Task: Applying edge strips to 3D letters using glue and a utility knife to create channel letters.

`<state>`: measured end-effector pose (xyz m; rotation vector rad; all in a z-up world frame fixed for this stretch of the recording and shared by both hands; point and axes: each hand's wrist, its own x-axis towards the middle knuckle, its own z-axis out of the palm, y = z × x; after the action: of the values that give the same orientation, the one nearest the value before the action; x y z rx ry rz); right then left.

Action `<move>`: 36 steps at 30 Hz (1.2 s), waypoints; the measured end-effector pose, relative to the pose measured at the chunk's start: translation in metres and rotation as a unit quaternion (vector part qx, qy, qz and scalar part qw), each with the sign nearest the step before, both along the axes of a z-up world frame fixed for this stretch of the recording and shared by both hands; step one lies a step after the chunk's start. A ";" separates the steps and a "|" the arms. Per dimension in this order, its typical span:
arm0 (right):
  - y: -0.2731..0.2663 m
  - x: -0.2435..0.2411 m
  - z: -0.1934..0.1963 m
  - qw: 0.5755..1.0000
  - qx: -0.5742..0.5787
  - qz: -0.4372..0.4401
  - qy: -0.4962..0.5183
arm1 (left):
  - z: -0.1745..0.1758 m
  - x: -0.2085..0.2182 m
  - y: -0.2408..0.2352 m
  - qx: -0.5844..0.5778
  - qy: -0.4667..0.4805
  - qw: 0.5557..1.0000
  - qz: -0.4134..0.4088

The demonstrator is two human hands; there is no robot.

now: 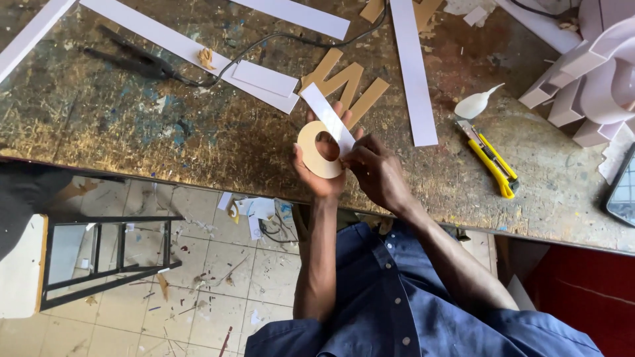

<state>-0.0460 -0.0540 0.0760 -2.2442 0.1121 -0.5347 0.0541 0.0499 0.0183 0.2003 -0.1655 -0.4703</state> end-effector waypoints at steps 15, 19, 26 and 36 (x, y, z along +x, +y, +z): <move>0.030 -0.012 -0.019 0.807 0.578 0.116 -0.009 | 0.017 0.038 0.039 0.143 -0.439 0.887 0.021; 0.019 -0.031 -0.027 0.755 0.641 0.133 -0.027 | 0.053 0.011 0.030 0.146 -0.475 0.866 -0.053; -0.015 -0.069 0.003 0.634 0.746 0.172 -0.107 | 0.078 -0.032 -0.009 0.123 -0.418 0.887 -0.152; -0.065 -0.090 0.011 0.812 0.560 0.012 -0.160 | 0.017 -0.050 -0.066 0.014 -0.293 0.935 -0.197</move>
<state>-0.1359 -0.1194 0.0873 -0.9786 0.1690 -0.6029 0.0036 -0.0160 0.0351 0.3341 -0.7957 -0.8056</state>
